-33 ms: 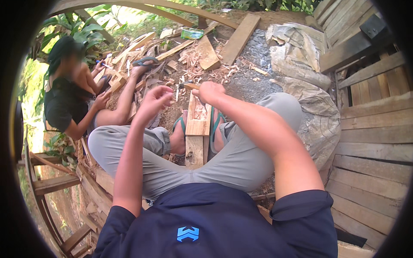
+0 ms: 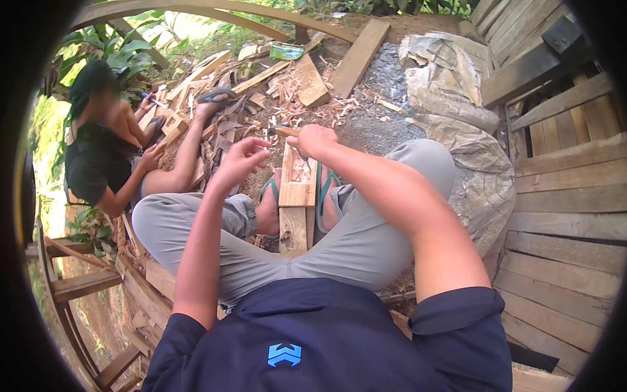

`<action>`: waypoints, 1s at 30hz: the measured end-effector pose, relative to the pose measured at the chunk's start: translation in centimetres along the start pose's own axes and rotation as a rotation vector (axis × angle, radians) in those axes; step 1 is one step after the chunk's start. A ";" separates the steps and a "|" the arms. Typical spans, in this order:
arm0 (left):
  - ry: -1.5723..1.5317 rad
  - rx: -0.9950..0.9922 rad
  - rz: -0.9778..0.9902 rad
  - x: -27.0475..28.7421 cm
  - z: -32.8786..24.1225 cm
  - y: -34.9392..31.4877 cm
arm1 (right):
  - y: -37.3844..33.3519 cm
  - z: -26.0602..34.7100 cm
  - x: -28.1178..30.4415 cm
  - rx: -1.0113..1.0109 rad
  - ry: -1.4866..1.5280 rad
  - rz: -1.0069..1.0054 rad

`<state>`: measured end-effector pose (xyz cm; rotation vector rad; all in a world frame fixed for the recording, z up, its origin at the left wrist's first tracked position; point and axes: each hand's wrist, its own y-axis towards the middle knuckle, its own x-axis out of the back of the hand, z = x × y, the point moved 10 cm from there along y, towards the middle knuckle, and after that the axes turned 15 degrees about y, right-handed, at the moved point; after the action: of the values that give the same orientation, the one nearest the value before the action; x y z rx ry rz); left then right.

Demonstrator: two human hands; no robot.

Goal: The person uses a chisel and a hammer to carve out a section in a piece of wood while sitting on a wooden platform.

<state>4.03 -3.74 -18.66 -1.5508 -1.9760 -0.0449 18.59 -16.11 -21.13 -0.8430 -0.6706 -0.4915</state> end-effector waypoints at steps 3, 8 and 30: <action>0.175 -0.003 -0.048 -5.5 2.7 2.0 | -0.1 -0.3 -0.2 -0.032 0.083 0.033; -0.048 -0.073 -0.117 -10.5 4.2 5.1 | 3.3 -3.6 -3.7 -0.046 0.295 0.104; -0.023 -0.139 -0.190 -10.4 5.4 3.7 | -3.9 -2.7 -8.3 -0.400 0.882 0.484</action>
<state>6.15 -9.55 -29.26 -1.4483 -2.1730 -0.2475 11.26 -19.43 -26.35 -1.0084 0.4534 -0.4989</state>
